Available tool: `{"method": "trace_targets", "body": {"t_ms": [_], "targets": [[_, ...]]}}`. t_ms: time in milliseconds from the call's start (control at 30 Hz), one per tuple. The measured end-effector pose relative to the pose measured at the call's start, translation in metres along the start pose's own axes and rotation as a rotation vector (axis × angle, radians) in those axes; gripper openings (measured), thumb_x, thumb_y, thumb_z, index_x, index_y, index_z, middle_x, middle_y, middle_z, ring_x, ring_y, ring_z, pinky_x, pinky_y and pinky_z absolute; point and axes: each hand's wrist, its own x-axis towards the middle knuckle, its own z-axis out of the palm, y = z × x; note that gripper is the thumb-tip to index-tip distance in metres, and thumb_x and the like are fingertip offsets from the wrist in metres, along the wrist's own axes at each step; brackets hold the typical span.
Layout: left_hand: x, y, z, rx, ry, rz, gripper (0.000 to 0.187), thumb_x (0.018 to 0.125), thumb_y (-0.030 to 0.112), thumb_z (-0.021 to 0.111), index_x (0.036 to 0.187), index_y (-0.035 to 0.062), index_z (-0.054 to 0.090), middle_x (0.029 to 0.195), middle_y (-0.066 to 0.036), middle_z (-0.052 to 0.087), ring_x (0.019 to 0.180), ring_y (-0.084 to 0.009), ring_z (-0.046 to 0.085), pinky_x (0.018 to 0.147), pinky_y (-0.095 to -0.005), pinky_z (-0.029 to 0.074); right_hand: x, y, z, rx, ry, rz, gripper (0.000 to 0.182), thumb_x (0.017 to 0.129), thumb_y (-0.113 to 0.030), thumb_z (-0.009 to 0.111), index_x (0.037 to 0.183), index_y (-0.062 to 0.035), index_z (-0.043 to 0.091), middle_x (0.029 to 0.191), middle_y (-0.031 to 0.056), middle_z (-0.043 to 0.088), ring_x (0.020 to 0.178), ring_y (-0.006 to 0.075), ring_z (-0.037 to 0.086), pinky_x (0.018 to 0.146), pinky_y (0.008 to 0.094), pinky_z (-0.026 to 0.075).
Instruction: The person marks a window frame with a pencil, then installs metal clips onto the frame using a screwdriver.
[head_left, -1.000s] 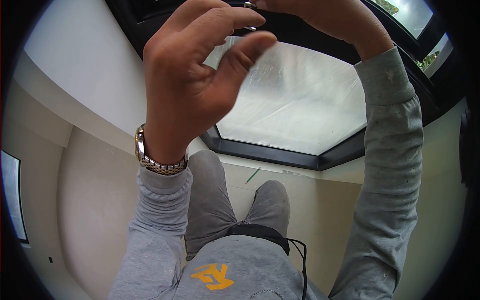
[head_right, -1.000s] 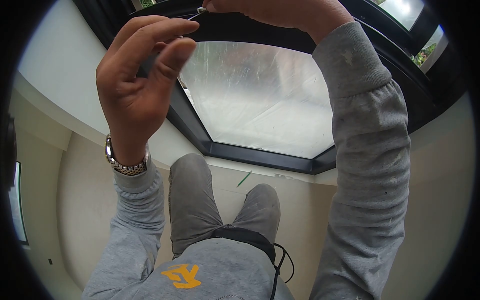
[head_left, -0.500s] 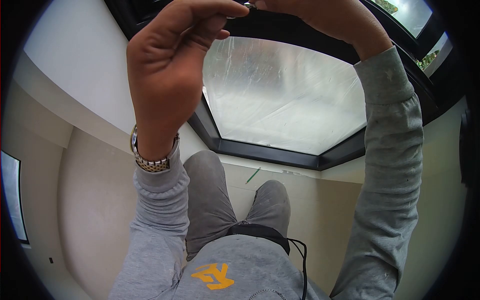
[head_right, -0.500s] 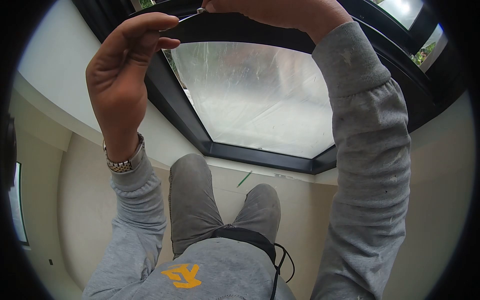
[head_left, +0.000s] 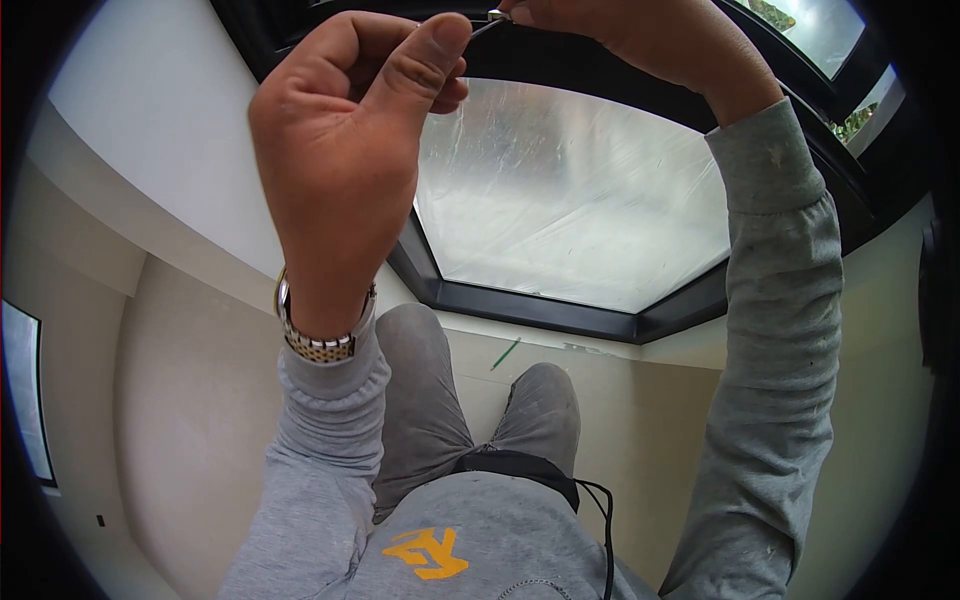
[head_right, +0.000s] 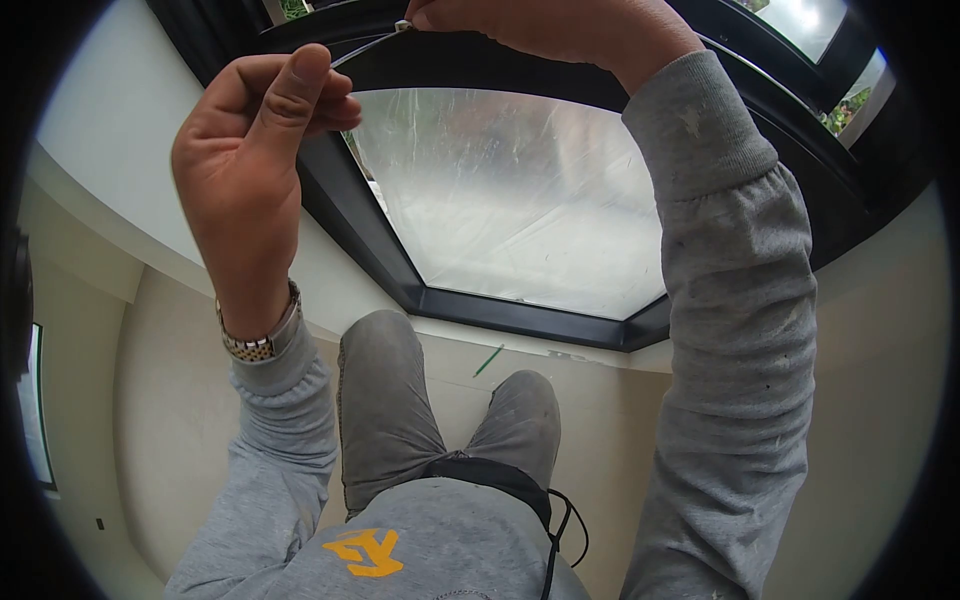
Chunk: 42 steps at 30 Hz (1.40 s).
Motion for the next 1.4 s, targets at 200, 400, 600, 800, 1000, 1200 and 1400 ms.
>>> {"method": "trace_targets", "body": {"t_ms": [200,400,600,800,1000,1200,1400], "targets": [[0.011,-0.001,0.006,0.346,0.057,0.496,0.012,0.097,0.01,0.07,0.105,0.0023,0.075,0.095,-0.007,0.075,0.085,-0.0155,0.073,0.077,-0.027,0.059,-0.004,0.008,0.006,0.035,0.058,-0.025,0.026,0.094,-0.022,0.067,0.106,-0.0015,0.078,0.097,0.017,0.075,0.088,0.0263,0.072,0.087,0.0377,0.056],[0.001,0.004,0.005,0.364,-0.07,0.48,0.012,0.098,0.007,0.068,0.107,0.0039,0.076,0.094,-0.004,0.073,0.079,-0.0111,0.066,0.071,-0.0234,0.053,-0.001,0.014,0.005,0.096,0.017,-0.025,0.025,0.094,-0.021,0.068,0.104,-0.0006,0.077,0.095,0.0176,0.075,0.087,0.0267,0.072,0.086,0.0383,0.055],[0.001,0.001,0.008,0.212,-0.059,0.334,0.014,0.097,0.006,0.07,0.109,0.003,0.075,0.096,-0.005,0.073,0.085,-0.0121,0.069,0.077,-0.0237,0.055,-0.005,0.005,-0.007,0.098,-0.027,0.026,0.024,0.093,-0.02,0.068,0.104,-0.0012,0.078,0.095,0.0179,0.075,0.087,0.028,0.071,0.085,0.0387,0.055],[0.001,0.0,0.003,0.301,-0.108,0.424,0.02,0.097,0.003,0.068,0.117,0.0004,0.072,0.101,-0.011,0.075,0.098,-0.0187,0.073,0.086,-0.0284,0.059,-0.001,0.012,0.003,0.097,0.012,0.008,0.025,0.093,-0.021,0.067,0.105,-0.0017,0.077,0.096,0.0175,0.075,0.088,0.0275,0.071,0.086,0.0382,0.055],[0.0,-0.009,0.001,-0.095,-0.117,0.214,0.025,0.096,0.006,0.069,0.119,-0.0018,0.07,0.107,-0.016,0.075,0.102,-0.0229,0.074,0.09,-0.0346,0.062,-0.017,0.005,0.002,0.068,0.063,-0.094,0.024,0.093,-0.019,0.067,0.106,-0.0012,0.077,0.095,0.017,0.075,0.087,0.0269,0.071,0.085,0.0382,0.055],[0.008,-0.018,-0.01,-0.115,-0.186,0.275,0.021,0.1,0.004,0.061,0.119,-0.0018,0.069,0.104,-0.015,0.075,0.096,-0.0217,0.074,0.088,-0.0353,0.062,0.004,0.027,0.009,0.124,0.01,-0.034,0.024,0.094,-0.019,0.067,0.105,-0.0013,0.077,0.093,0.0167,0.075,0.086,0.0262,0.071,0.085,0.037,0.055],[0.008,-0.02,-0.004,-0.242,-0.177,0.19,0.02,0.104,0.011,0.058,0.114,-0.0011,0.07,0.101,-0.014,0.074,0.091,-0.0208,0.074,0.085,-0.0355,0.062,-0.006,0.004,-0.001,0.099,0.02,-0.017,0.024,0.094,-0.019,0.067,0.105,-0.0017,0.078,0.094,0.0167,0.075,0.089,0.0264,0.071,0.086,0.0371,0.055]]}}
